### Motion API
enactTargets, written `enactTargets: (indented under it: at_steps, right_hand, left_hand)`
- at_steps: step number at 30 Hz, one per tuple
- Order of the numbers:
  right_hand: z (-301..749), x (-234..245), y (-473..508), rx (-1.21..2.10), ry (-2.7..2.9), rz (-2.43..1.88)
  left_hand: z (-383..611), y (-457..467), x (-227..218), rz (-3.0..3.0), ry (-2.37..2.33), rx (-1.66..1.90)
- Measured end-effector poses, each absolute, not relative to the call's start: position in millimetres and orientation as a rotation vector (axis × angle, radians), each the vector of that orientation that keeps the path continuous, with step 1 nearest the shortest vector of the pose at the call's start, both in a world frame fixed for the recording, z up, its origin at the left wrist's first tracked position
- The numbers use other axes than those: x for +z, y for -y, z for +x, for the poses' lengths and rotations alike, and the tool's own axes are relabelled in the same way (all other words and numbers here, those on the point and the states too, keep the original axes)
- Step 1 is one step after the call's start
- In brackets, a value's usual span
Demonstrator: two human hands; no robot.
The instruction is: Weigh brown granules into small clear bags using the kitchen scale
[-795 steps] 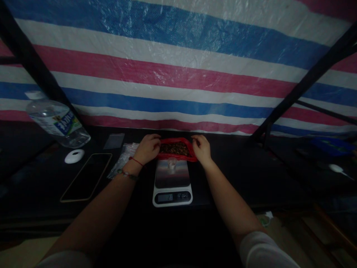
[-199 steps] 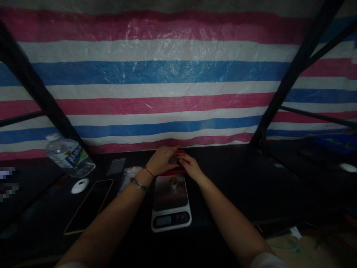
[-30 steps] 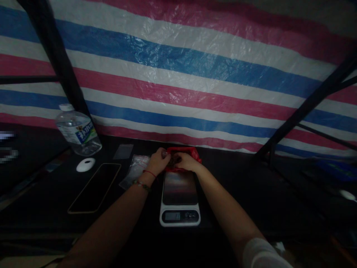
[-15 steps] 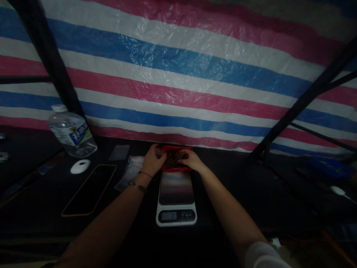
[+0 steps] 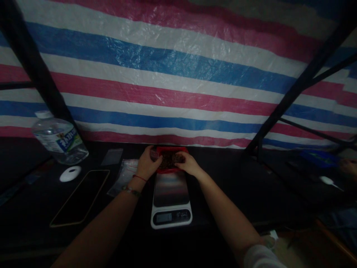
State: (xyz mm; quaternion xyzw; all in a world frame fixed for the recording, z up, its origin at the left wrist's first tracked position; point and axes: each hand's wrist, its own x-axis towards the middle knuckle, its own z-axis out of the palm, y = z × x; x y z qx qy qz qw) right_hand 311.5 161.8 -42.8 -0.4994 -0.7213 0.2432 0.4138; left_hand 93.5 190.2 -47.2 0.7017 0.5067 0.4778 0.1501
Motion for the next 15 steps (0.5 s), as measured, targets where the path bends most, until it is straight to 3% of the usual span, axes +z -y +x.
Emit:
enactTargets:
  at_steps: [15]
  right_hand:
    - [311, -14, -120, 0.558, 2.313, -1.075]
  left_hand:
    - [97, -193, -49, 1.985, -1.556, 1.241]
